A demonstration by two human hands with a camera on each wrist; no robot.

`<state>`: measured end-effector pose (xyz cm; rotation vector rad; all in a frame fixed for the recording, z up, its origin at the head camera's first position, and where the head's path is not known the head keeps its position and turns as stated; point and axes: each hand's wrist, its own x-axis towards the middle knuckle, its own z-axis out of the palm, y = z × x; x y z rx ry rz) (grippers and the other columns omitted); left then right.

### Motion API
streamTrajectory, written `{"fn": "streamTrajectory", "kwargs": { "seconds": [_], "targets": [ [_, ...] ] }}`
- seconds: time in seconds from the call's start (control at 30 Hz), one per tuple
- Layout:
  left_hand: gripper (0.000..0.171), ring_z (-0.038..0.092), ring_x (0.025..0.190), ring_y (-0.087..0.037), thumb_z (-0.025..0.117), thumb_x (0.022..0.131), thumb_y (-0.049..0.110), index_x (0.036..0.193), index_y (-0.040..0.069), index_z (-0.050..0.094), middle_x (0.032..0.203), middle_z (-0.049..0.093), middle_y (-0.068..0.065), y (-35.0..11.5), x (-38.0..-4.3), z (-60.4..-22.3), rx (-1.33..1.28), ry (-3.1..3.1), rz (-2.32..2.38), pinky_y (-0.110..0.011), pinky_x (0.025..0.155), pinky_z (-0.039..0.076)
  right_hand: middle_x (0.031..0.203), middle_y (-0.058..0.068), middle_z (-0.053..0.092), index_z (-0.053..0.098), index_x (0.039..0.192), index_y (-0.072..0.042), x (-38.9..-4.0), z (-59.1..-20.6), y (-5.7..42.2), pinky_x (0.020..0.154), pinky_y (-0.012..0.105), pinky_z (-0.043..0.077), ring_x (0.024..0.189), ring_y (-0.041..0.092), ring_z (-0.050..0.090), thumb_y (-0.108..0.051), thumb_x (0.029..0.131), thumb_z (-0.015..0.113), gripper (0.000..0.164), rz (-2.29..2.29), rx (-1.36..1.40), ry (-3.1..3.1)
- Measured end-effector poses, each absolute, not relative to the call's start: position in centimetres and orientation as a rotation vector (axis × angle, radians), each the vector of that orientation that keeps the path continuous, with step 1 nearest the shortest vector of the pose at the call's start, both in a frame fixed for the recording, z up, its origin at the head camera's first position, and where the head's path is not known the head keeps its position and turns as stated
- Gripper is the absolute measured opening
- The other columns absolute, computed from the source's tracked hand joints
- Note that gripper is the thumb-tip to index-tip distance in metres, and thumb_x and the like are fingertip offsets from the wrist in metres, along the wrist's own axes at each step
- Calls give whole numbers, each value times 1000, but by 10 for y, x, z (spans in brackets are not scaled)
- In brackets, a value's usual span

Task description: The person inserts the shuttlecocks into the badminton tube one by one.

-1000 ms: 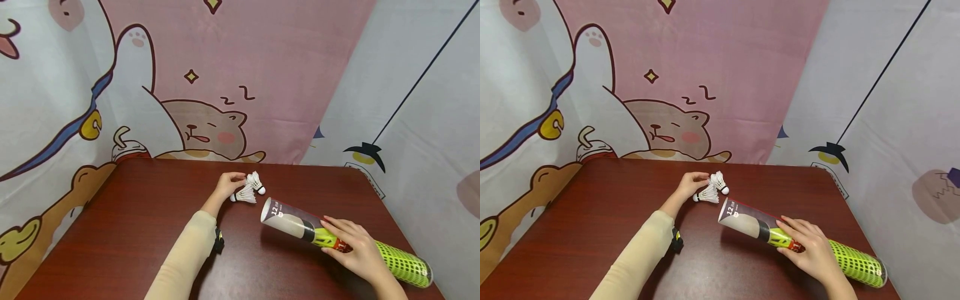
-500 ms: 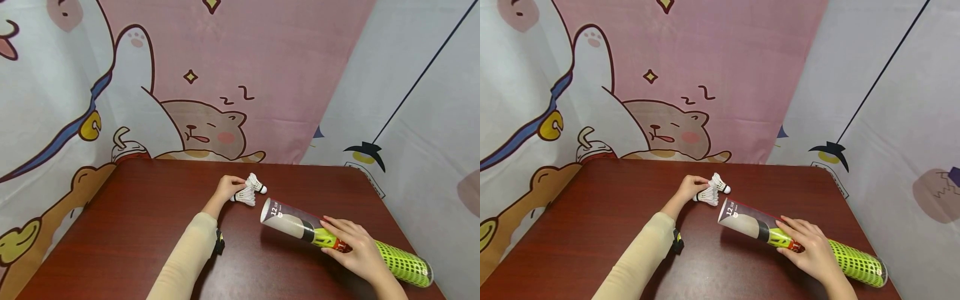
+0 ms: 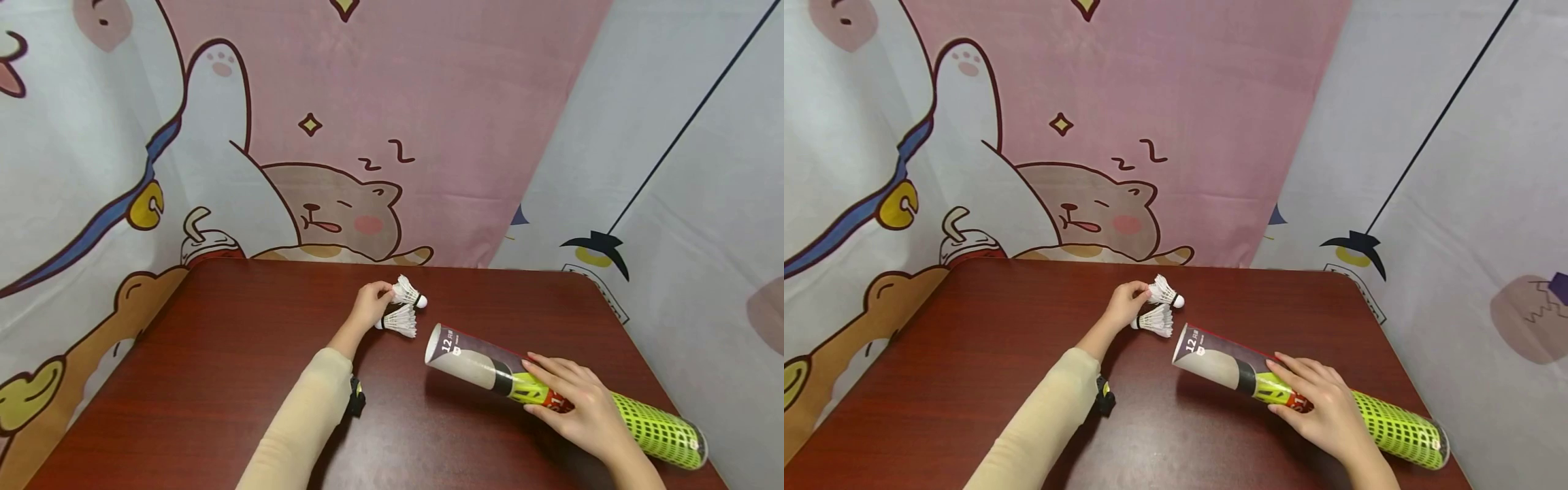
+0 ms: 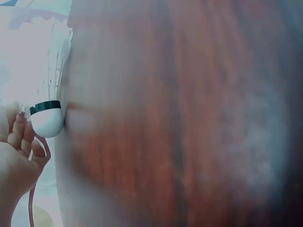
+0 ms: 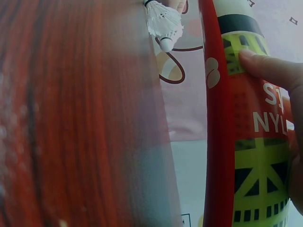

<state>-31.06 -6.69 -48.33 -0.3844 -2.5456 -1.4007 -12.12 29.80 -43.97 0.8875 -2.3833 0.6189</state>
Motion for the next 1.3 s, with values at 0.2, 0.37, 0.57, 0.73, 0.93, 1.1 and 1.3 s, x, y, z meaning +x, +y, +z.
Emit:
{"fn": "streamTrajectory", "kwargs": {
  "seconds": [0.2, 0.37, 0.57, 0.73, 0.93, 1.1, 1.3],
  "targets": [
    [13, 58, 95, -31, 63, 91, 4, 98, -6, 67, 97, 67, -18, -72, -309, -477, -331, -2434, -1407, -43, 86, 46, 126, 5, 61, 64, 127, -16, -121, -440, 299, 99, 18, 24, 110, 16, 52, -37, 64, 86, 70, 611, 887, -2377],
    [9, 57, 88, -30, 64, 90, 3, 92, -5, 67, 92, 66, -17, -74, -303, -465, -337, -2334, -1429, -44, 82, 45, 127, 4, 60, 64, 127, -17, -120, -440, 299, 99, 18, 23, 111, 16, 51, -42, 67, 84, 69, 614, 868, -2411],
    [4, 56, 86, -26, 64, 88, 1, 88, -3, 66, 88, 66, -13, -73, -289, -450, -357, -2226, -1489, -41, 81, 44, 127, 5, 61, 64, 127, -17, -121, -441, 299, 98, 18, 23, 111, 16, 51, -37, 64, 86, 70, 611, 872, -2398],
    [4, 53, 83, -22, 64, 89, 2, 89, -2, 66, 86, 63, -11, -71, -268, -437, -390, -2195, -1546, -35, 75, 43, 128, 4, 60, 64, 127, -17, -120, -440, 299, 98, 18, 23, 111, 15, 50, -27, 57, 89, 75, 607, 863, -2404],
    [4, 49, 75, -16, 64, 88, -2, 88, 1, 66, 79, 56, -5, -67, -239, -430, -445, -2153, -1616, -28, 66, 41, 126, 6, 61, 64, 127, -16, -120, -440, 298, 98, 18, 23, 111, 15, 51, -27, 57, 89, 75, 616, 872, -2387],
    [6, 46, 73, -15, 65, 87, -5, 85, 1, 65, 77, 56, -5, -65, -220, -426, -433, -2136, -1617, -25, 64, 38, 126, 6, 61, 64, 127, -16, -120, -439, 300, 98, 18, 24, 110, 15, 51, -34, 63, 87, 71, 617, 869, -2389],
    [7, 44, 73, -18, 63, 86, -9, 84, -2, 63, 79, 59, -11, -65, -203, -426, -459, -2124, -1597, -28, 64, 37, 129, 2, 59, 63, 128, -17, -118, -438, 301, 99, 17, 23, 112, 15, 50, -39, 65, 85, 70, 612, 840, -2422]
  ]
}}
